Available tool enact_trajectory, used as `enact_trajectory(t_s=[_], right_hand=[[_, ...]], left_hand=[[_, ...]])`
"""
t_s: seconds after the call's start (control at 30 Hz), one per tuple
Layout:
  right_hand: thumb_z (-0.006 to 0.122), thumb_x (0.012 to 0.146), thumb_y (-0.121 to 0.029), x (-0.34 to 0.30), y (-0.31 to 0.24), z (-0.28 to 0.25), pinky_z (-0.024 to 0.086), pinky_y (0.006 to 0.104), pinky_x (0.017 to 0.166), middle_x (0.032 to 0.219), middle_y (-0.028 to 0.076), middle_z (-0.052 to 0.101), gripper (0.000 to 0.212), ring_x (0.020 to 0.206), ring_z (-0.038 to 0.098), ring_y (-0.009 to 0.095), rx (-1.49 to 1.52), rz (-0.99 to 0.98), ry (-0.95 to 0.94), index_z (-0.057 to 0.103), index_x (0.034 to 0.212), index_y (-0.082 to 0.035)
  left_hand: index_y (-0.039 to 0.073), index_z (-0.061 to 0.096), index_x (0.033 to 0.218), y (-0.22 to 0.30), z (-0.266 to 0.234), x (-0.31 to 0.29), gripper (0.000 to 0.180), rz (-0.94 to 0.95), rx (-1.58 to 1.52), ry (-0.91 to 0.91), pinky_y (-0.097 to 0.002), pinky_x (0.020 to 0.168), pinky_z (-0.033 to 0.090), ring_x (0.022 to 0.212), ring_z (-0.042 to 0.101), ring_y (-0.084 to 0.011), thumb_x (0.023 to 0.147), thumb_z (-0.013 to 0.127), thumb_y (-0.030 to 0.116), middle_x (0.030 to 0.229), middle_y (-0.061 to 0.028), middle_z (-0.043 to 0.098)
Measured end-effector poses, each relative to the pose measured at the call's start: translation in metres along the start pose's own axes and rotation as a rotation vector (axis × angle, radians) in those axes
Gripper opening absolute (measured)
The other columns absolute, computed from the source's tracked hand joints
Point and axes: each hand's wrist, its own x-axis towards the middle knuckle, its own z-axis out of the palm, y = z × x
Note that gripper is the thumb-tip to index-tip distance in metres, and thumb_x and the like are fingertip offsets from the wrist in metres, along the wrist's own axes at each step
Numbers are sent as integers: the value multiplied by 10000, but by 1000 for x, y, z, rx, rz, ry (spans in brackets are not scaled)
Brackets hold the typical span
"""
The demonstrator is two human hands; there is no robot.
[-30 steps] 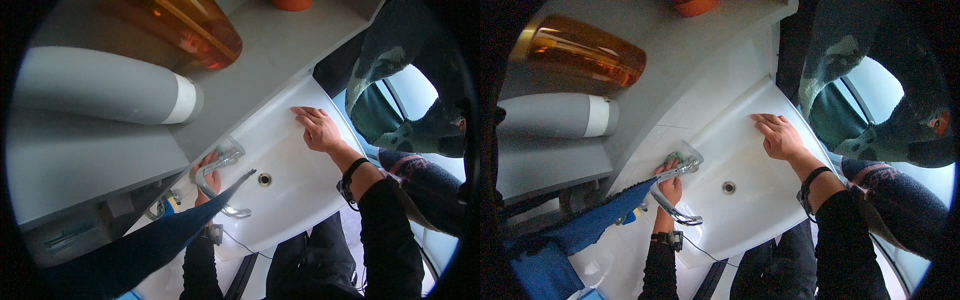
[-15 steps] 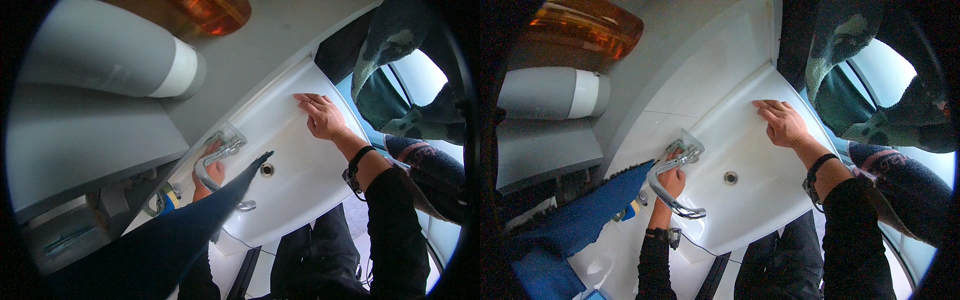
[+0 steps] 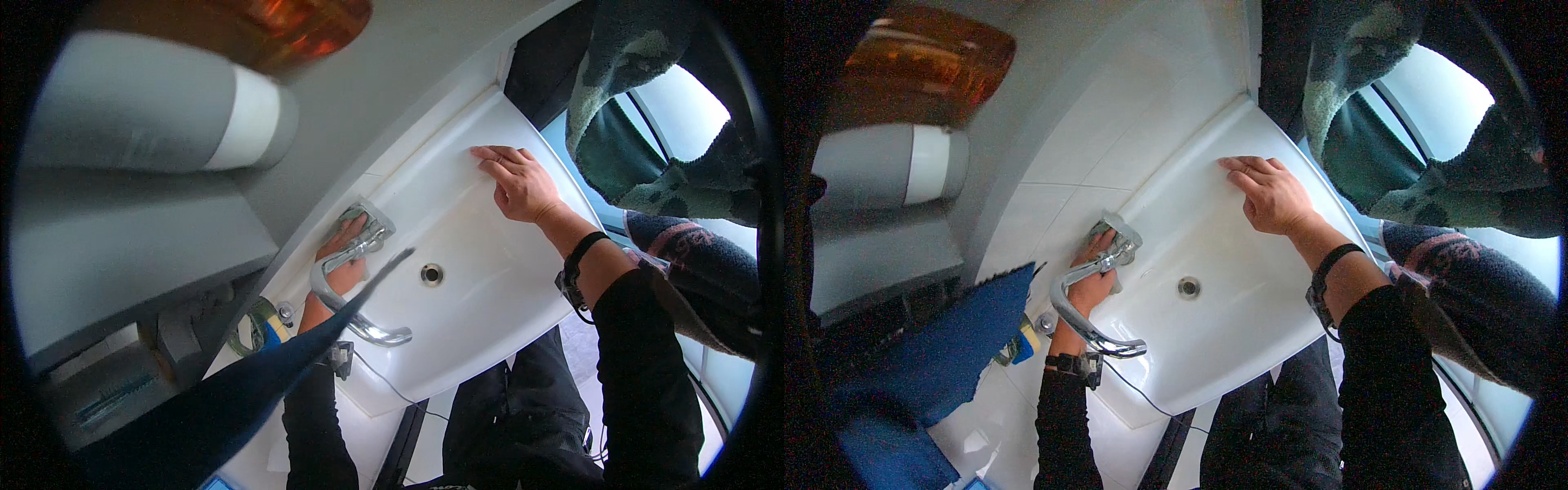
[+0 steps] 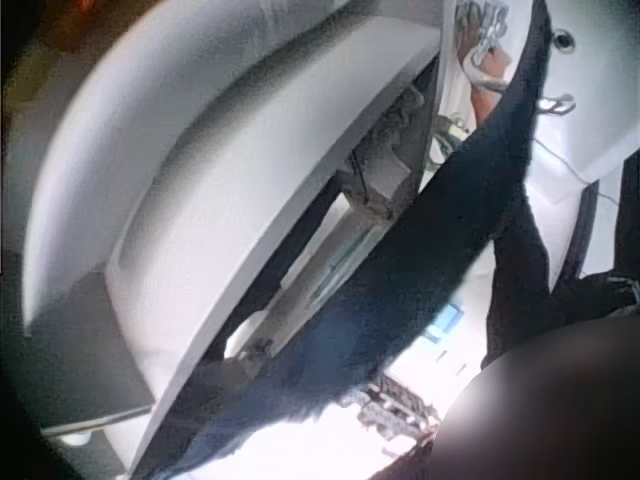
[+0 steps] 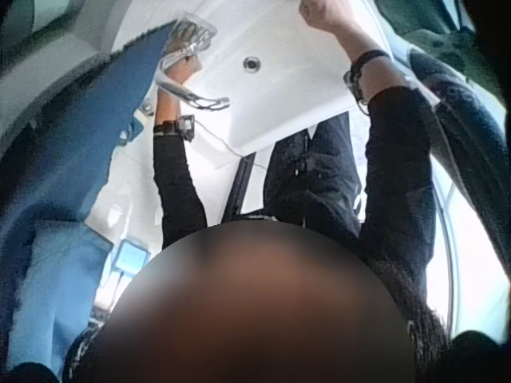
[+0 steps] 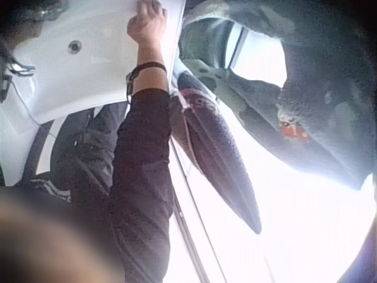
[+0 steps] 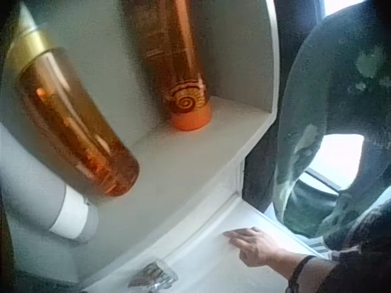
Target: The person wipes the tiled wall and shower area with a cloth, then moves to the sink to wipe the basin, faucet, and surrounding countertop. They rinse the cloth under running water and continue wiping the sink surfaces.
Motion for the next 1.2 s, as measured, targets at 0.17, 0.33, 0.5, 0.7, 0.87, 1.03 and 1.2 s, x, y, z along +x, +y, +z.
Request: enact_trajectory(t_s=[0.17, 0.33, 0.5, 0.7, 0.87, 1.03, 1.2], right_hand=[[629, 860, 48, 1, 0, 0, 517, 463, 1134, 1591, 50, 652, 379, 1451, 611, 276, -20, -12, -10, 657, 1216, -81], [637, 865, 37, -1, 2, 0, 510, 456, 1148, 1594, 52, 651, 400, 1458, 606, 273, 1, -17, 1, 672, 1247, -78], [647, 860, 30, -2, 1, 2, 509, 452, 1149, 1603, 50, 643, 409, 1470, 594, 267, 13, 15, -2, 675, 1255, -73], [643, 873, 35, 0, 1, 0, 506, 450, 1151, 1622, 31, 629, 386, 1484, 579, 251, 29, 20, -24, 673, 1241, -80], [647, 869, 45, 1, 0, 0, 506, 451, 1150, 1624, 38, 629, 393, 1488, 580, 247, -41, 42, -72, 662, 1238, -91], [628, 878, 63, 2, 0, -1, 511, 436, 1148, 1618, 28, 637, 406, 1480, 591, 245, 16, 8, -8, 662, 1249, -95], [642, 863, 58, 3, 1, -1, 516, 443, 1140, 1613, 23, 641, 411, 1467, 600, 250, 9, -10, 12, 656, 1246, -91]], left_hand=[[173, 640, 1581, 7, 17, -18, 670, -109, -46, 133, -438, 1251, 509, 1542, 567, -314, 924, 649, 38, 1606, -74, 657], [39, 536, 1634, -15, 34, -62, 752, -217, -35, 171, -528, 1231, 483, 1489, 565, -476, 886, 598, -5, 1638, -287, 562], [-22, 459, 1674, -14, 52, -110, 807, -543, -46, 201, -520, 1327, 364, 1607, 432, -477, 873, 549, -37, 1722, -307, 455], [-12, 564, 1565, -4, 66, -91, 547, -702, -1003, 770, -455, 1188, 504, 1394, 618, -361, 1040, 604, 138, 1537, -203, 631], [-30, 645, 1473, -22, 26, -88, 464, -464, -1479, 1333, -500, 1204, 511, 1383, 650, -357, 1054, 665, 169, 1484, -223, 687], [-146, 683, 1363, -22, 22, -98, 446, -127, -1608, 1285, -458, 1248, 511, 1360, 684, -327, 999, 810, 79, 1460, -235, 719], [-78, 639, 1326, -28, 31, -70, 311, -580, -1162, 1376, -418, 1094, 578, 1148, 722, -264, 1114, 663, 149, 1272, -172, 729]])
